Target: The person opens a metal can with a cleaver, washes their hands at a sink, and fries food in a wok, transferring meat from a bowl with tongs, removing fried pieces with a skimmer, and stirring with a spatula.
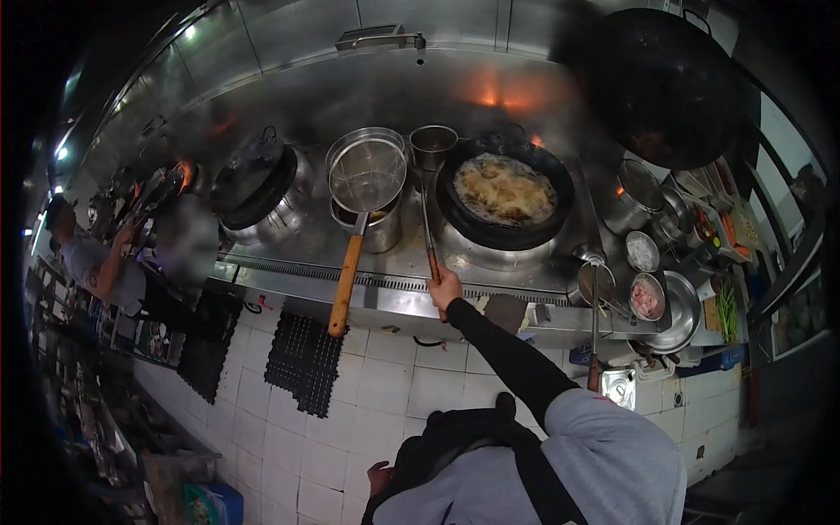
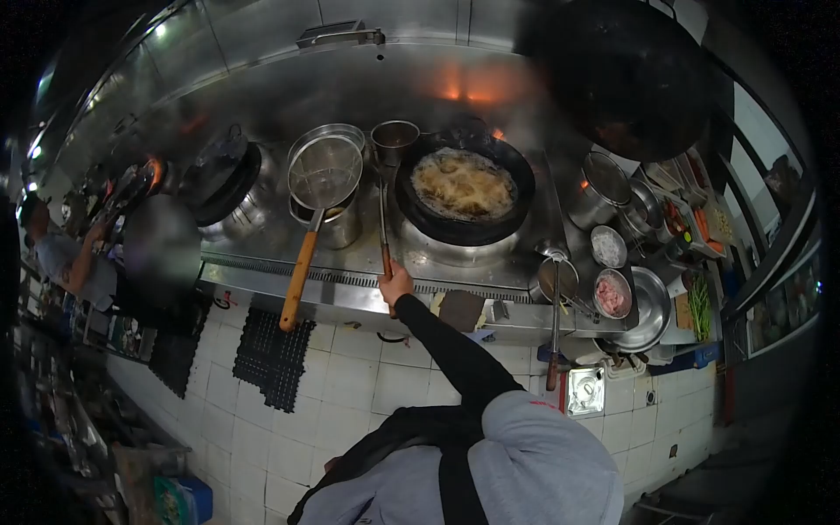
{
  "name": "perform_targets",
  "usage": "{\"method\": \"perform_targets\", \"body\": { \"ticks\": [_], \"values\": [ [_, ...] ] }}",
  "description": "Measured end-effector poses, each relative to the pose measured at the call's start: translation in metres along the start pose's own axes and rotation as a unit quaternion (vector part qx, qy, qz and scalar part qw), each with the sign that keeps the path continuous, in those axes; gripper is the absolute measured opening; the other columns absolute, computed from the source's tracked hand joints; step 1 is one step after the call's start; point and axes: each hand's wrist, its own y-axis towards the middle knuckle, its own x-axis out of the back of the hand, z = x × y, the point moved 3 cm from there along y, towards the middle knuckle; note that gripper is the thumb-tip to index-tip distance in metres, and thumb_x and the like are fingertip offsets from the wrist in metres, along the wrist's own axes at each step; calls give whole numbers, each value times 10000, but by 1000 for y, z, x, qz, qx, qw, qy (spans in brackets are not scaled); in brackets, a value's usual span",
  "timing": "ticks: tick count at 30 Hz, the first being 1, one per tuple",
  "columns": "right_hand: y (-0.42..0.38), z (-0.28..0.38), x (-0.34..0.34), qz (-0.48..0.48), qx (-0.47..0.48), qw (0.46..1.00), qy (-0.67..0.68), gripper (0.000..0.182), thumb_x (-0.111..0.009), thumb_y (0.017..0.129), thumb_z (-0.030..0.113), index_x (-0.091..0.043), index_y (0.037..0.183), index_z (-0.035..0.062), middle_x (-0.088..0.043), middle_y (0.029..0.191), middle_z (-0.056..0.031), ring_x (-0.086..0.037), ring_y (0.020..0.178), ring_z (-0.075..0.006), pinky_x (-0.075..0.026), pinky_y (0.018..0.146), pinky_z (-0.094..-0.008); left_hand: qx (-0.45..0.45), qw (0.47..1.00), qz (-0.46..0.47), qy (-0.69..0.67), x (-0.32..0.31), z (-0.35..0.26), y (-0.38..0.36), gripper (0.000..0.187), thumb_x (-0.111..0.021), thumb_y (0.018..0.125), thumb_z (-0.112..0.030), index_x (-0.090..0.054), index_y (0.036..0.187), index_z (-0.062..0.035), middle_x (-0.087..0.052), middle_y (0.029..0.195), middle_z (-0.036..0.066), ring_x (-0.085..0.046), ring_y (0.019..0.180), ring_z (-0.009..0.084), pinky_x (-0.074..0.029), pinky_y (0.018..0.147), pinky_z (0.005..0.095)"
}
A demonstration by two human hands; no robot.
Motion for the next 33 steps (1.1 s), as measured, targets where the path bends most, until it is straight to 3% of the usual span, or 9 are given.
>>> {"method": "perform_targets", "body": {
  "ticks": [1,3,9,12,14,18,22,25,33],
  "values": [
    [4,-13,-17,-32,26,997,-60,538,-638,778,139,-461,1271,14,-598,723,-139,-576,575,-254,-457,524,-368,-2,1000,6,5,6,-2,0,165,-681,706,-128,-705,854,-59,-685,781,116,-659,778,218,-525,711,321],
    [0,-21,-42,-89,75,985,-132,579,-665,745,166,-459,1263,8,-638,887,-228,-635,797,-365,-503,708,-428,329,939,-31,-94,14,5,-17,241,-730,679,-105,-680,888,3,-677,751,122,-648,685,196,-526,623,300],
    [-26,-29,-69,57,36,947,-313,422,-688,722,264,-583,1042,11,-568,944,-245,-560,892,-441,-480,799,-451,324,938,38,-115,14,63,-64,277,-693,741,-129,-635,962,29,-666,809,140,-647,671,222,-520,581,324],
    [-83,-43,-41,98,95,967,-215,323,-650,747,234,-619,986,19,-581,839,-187,-580,826,-382,-496,731,-409,305,945,93,-69,7,65,-53,275,-672,758,-136,-625,976,25,-664,819,138,-649,677,229,-517,576,328],
    [-126,-85,-16,326,132,910,-217,334,-618,804,240,-608,1045,8,-606,781,-127,-620,694,-287,-508,629,-360,293,946,121,-71,0,66,-39,275,-659,768,-141,-618,986,22,-662,826,137,-650,680,234,-515,573,331],
    [-216,-105,103,469,-193,856,-101,383,-584,838,308,-594,1087,18,-633,748,-56,-634,577,-141,-489,465,-281,305,931,153,-129,-15,64,7,274,-631,790,-150,-605,1006,17,-659,840,136,-653,687,243,-511,566,336],
    [-228,-105,217,314,-226,920,-62,427,-600,850,210,-521,1202,-18,-649,801,-79,-614,578,-105,-490,496,-244,378,869,119,-296,-21,60,75,274,-604,812,-160,-592,1026,11,-655,854,134,-656,694,253,-507,559,342],
    [-213,-40,298,218,-236,939,122,406,-574,893,181,-487,1254,15,-630,975,-90,-649,765,-159,-541,655,-259,271,934,134,-190,-4,-33,144,184,-518,852,-201,-564,947,-50,-634,831,100,-658,707,226,-446,510,290],
    [-133,-16,559,-288,17,905,312,238,-583,892,226,-570,1073,72,-632,887,-65,-613,665,-161,-511,571,-302,298,904,102,-289,-71,-178,216,224,-650,824,-266,-549,883,-75,-628,808,63,-646,693,181,-438,501,272]
  ]
}}
